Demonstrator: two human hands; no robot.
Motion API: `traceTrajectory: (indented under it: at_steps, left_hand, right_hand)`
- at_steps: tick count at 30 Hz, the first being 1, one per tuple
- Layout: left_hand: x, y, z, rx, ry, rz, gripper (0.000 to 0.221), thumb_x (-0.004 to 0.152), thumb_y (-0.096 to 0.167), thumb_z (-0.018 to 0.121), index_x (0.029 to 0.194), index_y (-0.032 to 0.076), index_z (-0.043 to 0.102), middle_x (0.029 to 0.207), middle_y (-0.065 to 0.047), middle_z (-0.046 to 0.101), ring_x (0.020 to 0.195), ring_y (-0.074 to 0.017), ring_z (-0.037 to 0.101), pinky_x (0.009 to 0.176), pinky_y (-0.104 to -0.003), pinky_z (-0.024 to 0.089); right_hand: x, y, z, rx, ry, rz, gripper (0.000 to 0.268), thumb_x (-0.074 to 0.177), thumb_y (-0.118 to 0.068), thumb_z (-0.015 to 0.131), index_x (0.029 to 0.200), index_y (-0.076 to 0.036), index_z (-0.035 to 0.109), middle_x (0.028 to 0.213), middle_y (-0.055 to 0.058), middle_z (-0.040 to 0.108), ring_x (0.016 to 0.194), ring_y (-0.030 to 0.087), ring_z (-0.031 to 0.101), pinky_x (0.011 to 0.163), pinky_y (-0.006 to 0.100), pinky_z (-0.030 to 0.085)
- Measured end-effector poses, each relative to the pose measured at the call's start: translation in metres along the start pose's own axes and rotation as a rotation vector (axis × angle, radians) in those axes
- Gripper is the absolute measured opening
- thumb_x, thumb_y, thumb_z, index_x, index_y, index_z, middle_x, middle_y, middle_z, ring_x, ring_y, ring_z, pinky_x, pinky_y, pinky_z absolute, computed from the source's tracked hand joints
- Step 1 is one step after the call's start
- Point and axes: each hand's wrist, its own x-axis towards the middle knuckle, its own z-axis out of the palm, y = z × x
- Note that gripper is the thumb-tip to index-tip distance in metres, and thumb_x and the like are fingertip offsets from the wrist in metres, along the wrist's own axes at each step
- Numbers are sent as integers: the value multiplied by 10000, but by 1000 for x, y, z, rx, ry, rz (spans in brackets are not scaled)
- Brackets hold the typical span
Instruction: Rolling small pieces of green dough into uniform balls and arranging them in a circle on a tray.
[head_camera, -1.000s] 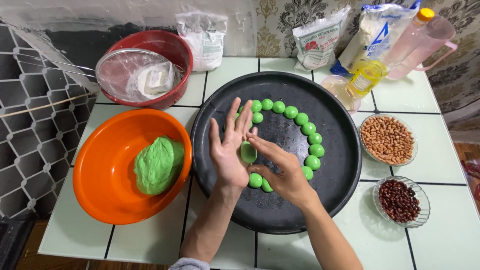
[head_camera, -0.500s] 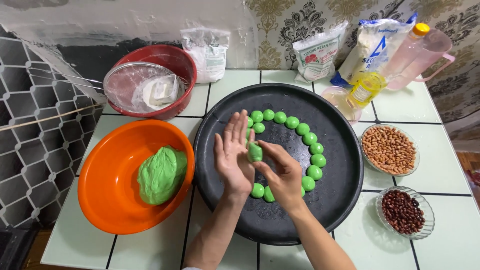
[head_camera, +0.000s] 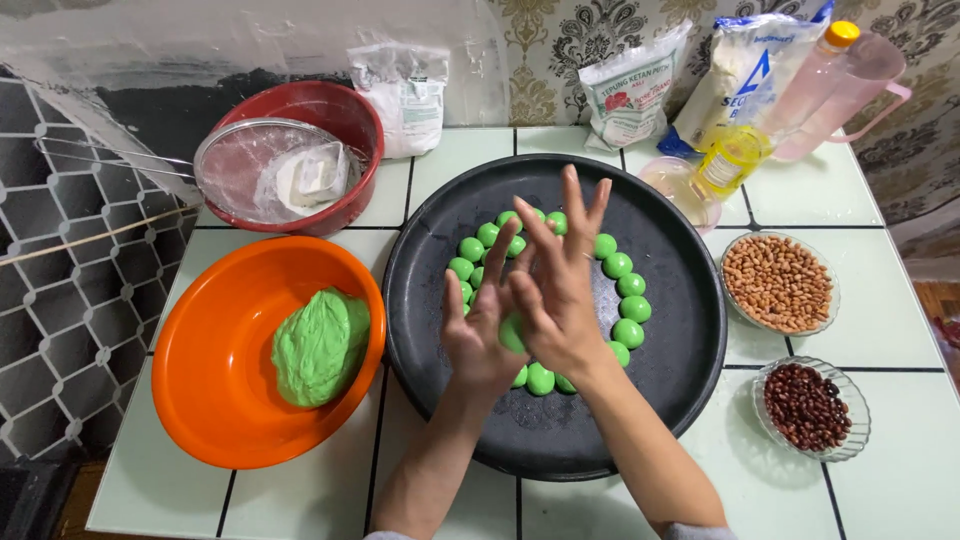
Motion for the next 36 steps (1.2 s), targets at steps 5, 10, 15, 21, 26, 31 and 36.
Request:
traceTrajectory:
  at_steps: [5,10,15,21,26,31,36]
  left_hand:
    - [10,-1,15,146,-169,191,942,912,616,613,1659,247,172,1720,-156,146,1571,-335,174,1272,-591,109]
    - [-3,-28,25,113,-311,376,768,1023,723,216,1649,290,110,1746,-128,-38,1587,-460,-102,1242,-683,-109]
    - [2,-21,28,-38,-318,596,693,1021,734,228,1615,383,163,1759,-38,-118,1595,-469,-187,1217,-740,-207]
    - [2,32,3,-184,-205,10,871,981,642,419,1658,175,131,1741,-188,13,1604,-369,27,1281,-547,127]
    - [-12,19,-5,-141,-176,-76,889,987,703,366,1662,172,136,1720,-172,96,1595,-333,87,1289,-504,71]
    - [-3,23,6,-145,-171,-31,906,971,660,447,1657,150,147,1711,-196,116,1584,-347,120,1281,-528,80]
    - [-7,13,-3,-187,-158,-6,906,970,604,516,1653,134,150,1719,-183,98,1583,-341,112,1276,-539,103]
  right_hand:
    - [-8,-7,27,-217,-162,-45,699,1065,-651,302,1650,-270,270,1741,163,-59,1545,452,-247,1213,725,-145]
    - [-40,-16,24,-391,-278,-96,804,1000,-777,257,1654,-315,182,1722,184,-128,1570,483,-227,1256,729,-178]
    - [-29,1,18,-468,-359,-52,798,1012,-741,264,1663,-305,109,1713,153,-181,1560,436,-252,1229,732,-171]
    - [-41,-26,30,-378,-366,-153,870,960,-791,261,1621,-227,310,1698,179,-128,1577,430,-172,1268,650,-180]
    - [-7,-19,18,-539,-243,-55,811,975,-829,99,1642,-367,87,1714,6,-226,1565,291,-305,1253,643,-262]
    - [-35,-9,14,-419,-353,-16,839,975,-741,264,1658,-261,174,1713,127,-170,1566,410,-235,1178,771,-151]
    - [-38,-23,22,-360,-253,-202,804,997,-799,177,1652,-333,216,1744,59,-61,1607,424,-156,1221,763,-227]
